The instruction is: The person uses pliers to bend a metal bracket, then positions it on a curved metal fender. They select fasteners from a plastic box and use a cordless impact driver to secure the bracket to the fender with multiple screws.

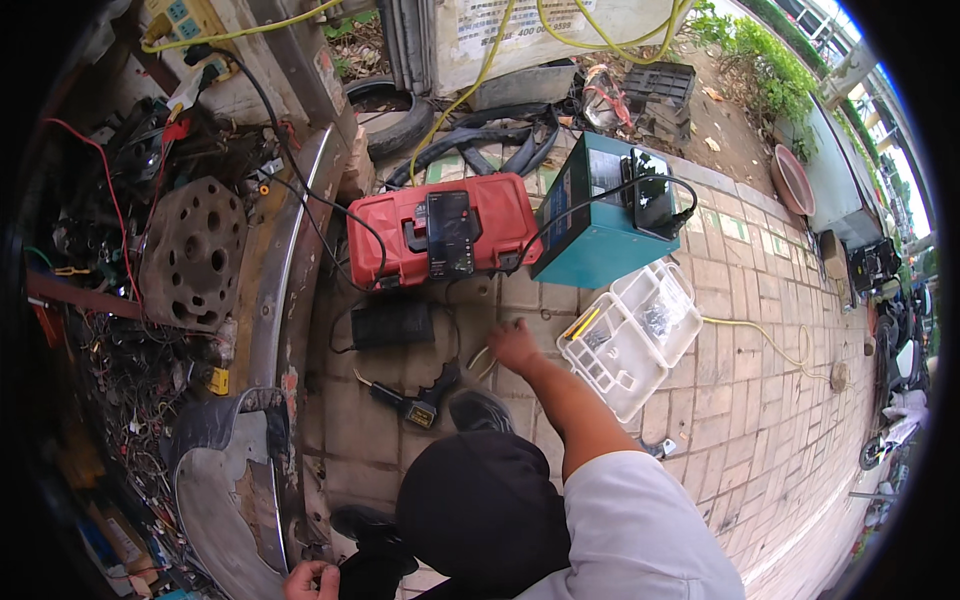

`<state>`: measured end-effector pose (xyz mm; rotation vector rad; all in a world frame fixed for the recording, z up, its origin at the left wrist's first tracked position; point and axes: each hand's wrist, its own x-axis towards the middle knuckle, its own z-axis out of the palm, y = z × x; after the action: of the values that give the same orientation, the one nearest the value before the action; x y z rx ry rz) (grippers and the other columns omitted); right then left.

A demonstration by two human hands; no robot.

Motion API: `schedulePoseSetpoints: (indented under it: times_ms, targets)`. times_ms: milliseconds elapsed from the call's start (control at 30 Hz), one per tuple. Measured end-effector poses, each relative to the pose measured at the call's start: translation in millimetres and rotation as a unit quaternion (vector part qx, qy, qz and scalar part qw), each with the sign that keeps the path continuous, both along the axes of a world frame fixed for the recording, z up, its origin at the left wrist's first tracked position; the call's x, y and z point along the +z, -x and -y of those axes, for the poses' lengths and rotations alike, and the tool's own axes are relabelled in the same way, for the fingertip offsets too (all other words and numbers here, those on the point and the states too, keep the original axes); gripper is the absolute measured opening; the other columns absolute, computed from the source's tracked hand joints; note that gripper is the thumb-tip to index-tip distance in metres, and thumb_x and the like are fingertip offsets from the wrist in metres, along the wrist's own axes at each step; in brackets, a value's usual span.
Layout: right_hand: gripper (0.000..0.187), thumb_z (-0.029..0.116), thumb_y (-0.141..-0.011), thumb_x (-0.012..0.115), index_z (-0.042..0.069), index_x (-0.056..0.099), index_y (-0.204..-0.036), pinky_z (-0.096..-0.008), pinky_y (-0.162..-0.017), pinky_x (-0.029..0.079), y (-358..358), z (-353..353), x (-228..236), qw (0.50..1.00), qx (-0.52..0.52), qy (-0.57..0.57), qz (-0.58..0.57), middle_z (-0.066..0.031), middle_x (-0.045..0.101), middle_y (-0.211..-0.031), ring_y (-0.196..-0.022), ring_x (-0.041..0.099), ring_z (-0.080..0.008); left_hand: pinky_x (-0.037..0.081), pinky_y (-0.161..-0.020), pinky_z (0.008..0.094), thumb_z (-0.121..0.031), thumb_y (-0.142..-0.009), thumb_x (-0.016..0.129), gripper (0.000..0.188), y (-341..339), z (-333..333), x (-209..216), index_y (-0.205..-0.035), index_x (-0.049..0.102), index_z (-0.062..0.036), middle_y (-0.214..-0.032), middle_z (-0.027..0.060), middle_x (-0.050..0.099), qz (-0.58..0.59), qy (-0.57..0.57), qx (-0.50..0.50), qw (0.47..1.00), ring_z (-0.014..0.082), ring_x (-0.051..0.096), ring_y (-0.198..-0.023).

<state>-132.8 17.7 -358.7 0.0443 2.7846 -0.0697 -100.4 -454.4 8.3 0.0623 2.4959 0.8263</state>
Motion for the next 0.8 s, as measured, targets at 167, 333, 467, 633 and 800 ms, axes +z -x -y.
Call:
schedulePoseSetpoints:
  times_ms: [167,333,467,633,800]
  targets:
    - [0.028,0.019,-0.089,0.057,0.015,0.066,-0.116,-0.0533,-0.098,0.041,-41.4,3.0,10.5,0.994,-0.096,-0.011,-0.042,-0.0086,0.060,-0.121,-0.118,0.054,-0.0291,0.052,-0.081,0.0368,-0.019,-0.095,0.066,0.027,6.0,-9.2,-6.2,-0.109,0.068,0.0040,-0.094,0.0140,0.071,-0.007,-0.013,0.009,1.000,0.0244,0.065,-0.086]
    - [0.031,0.020,-0.083,0.072,0.008,0.067,-0.111,-0.0444,-0.090,0.049,-174.1,31.1,15.3,0.844,-0.467,0.192,-0.179,-0.0126,0.063,-0.115,-0.108,0.061,-0.0314,0.052,-0.075,0.0374,-0.024,-0.097,0.064,0.034,8.0,-18.1,-1.7,-0.112,0.068,0.0057,-0.093,0.0158,0.071,0.076,0.133,0.153,0.976,0.0248,0.064,-0.083]
    - [0.021,0.018,-0.085,0.069,0.007,0.069,-0.103,-0.0446,-0.083,0.053,-242.1,-8.9,14.7,0.729,-0.638,0.115,-0.218,-0.0153,0.065,-0.103,-0.096,0.064,-0.0351,0.051,-0.079,0.0397,-0.026,-0.098,0.062,0.035,2.4,-9.2,-13.3,-0.109,0.069,0.0064,-0.095,0.0199,0.071,0.027,0.166,0.072,0.983,0.0300,0.063,-0.083]
    - [0.020,0.022,-0.085,0.068,0.009,0.071,-0.099,-0.0445,-0.084,0.053,-248.0,-52.9,7.2,0.779,-0.595,0.103,-0.166,-0.0140,0.065,-0.104,-0.097,0.065,-0.0343,0.050,-0.080,0.0420,-0.027,-0.098,0.061,0.035,-4.4,2.2,-46.3,-0.105,0.069,0.0061,-0.093,0.0224,0.070,0.006,0.150,-0.042,0.988,0.0338,0.062,-0.082]
    - [0.027,0.025,-0.083,0.073,0.013,0.069,-0.107,-0.0463,-0.089,0.049,-229.6,-36.9,-3.3,0.865,-0.489,0.086,-0.069,-0.0091,0.064,-0.111,-0.110,0.060,-0.0301,0.049,-0.080,0.0441,-0.029,-0.099,0.060,0.036,-7.9,1.2,-58.5,-0.105,0.068,0.0062,-0.093,0.0257,0.068,0.063,0.093,-0.044,0.993,0.0363,0.060,-0.081]
